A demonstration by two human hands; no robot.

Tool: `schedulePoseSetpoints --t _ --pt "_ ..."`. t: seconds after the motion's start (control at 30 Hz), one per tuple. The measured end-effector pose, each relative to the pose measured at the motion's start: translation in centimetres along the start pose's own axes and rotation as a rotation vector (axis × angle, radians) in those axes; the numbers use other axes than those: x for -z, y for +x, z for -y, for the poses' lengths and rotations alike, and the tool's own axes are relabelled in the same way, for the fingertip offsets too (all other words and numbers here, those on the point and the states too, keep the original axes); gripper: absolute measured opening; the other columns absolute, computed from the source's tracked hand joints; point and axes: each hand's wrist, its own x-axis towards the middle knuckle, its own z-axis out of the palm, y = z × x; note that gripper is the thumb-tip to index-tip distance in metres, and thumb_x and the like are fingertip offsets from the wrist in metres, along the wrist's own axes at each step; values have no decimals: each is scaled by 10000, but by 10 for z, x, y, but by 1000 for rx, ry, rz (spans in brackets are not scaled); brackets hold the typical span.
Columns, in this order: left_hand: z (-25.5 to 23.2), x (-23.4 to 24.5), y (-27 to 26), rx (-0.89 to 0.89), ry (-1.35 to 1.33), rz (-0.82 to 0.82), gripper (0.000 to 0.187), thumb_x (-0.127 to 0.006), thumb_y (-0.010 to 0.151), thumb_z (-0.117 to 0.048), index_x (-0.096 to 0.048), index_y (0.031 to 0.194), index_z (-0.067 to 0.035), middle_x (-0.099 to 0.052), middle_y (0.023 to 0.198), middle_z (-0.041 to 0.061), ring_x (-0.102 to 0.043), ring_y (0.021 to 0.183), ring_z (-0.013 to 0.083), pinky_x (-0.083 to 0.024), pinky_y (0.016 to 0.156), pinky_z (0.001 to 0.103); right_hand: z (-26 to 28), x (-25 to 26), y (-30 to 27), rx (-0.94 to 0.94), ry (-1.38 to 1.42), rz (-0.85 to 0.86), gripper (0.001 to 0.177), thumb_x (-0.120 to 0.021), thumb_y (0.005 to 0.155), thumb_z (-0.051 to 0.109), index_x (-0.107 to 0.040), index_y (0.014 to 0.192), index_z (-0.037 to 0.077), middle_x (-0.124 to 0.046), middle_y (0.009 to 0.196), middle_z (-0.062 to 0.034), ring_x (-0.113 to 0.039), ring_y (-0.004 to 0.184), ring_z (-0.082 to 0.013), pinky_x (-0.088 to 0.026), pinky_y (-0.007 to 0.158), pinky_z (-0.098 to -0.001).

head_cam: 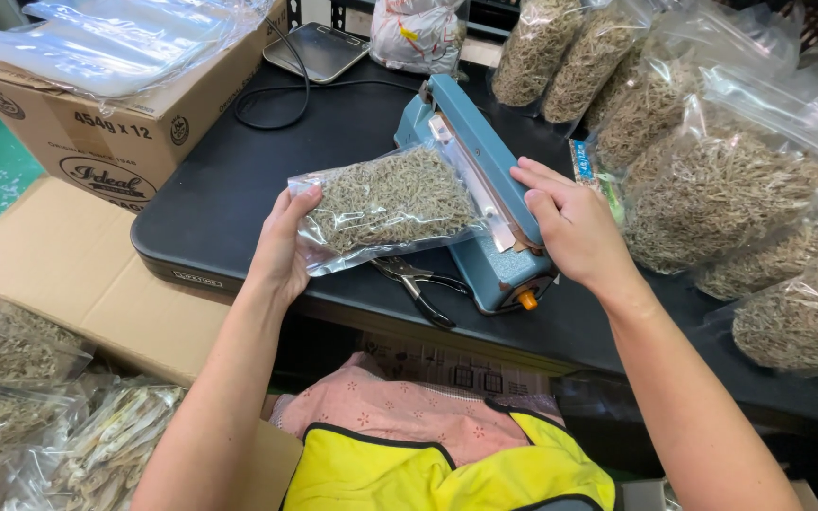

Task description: Packing small bags of dried food into a larger pouch and sealing plastic bags with a heat sealer.

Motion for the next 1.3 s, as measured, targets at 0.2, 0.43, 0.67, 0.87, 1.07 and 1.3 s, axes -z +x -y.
schedulePoseSetpoints --t 0.2,0.43,0.67,0.87,1.07,1.3 --pt "-3 -5 -6 2 4 9 539 -769 889 -271 -560 1376 -173 -640 1221 172 -706 1072 356 -608 851 585 1 -2 -1 -17 4 -24 411 -499 990 242 -695 1352 237 -629 1434 -38 -571 1287 -356 -441 1082 -484" --pt "4 5 7 -6 0 15 545 -773 895 -264 -552 1385 -172 -640 1225 176 -710 1069 355 -615 849 582 0 -3 1 -45 11 -26 412 -502 981 257 -697 1343 262 -628 1432 -10 -575 1282 -341 -445 1078 -479" --pt "6 8 11 -17 -5 20 531 -771 902 -261 -557 1378 -165 -642 1217 179 -711 1065 351 -615 843 581 0 -8 -4 -8 35 -87 403 -506 971 236 -720 1312 256 -650 1406 -12 -602 1246 -344 -463 1062 -476" --pt "0 0 -2 -3 -7 0 495 -756 905 -249 -570 1355 -159 -649 1199 181 -718 1049 357 -623 828 573 -5 -22 -9 23 84 -168 386 -517 960 194 -752 1263 238 -684 1363 -14 -636 1219 -315 -478 1054 -442" --pt "3 4 2 3 9 -1 475 -747 909 -263 -576 1343 -169 -637 1215 184 -709 1055 367 -611 830 588 -2 -26 -11 81 129 -246 362 -509 959 164 -787 1190 191 -714 1310 -34 -668 1165 -327 -515 1010 -437" --pt "1 3 1 4 36 -5 477 -726 917 -278 -567 1354 -173 -629 1233 185 -694 1069 368 -593 846 598 -3 -29 -13 108 149 -300 326 -517 970 172 -800 1132 183 -736 1266 -31 -689 1130 -319 -537 978 -429"
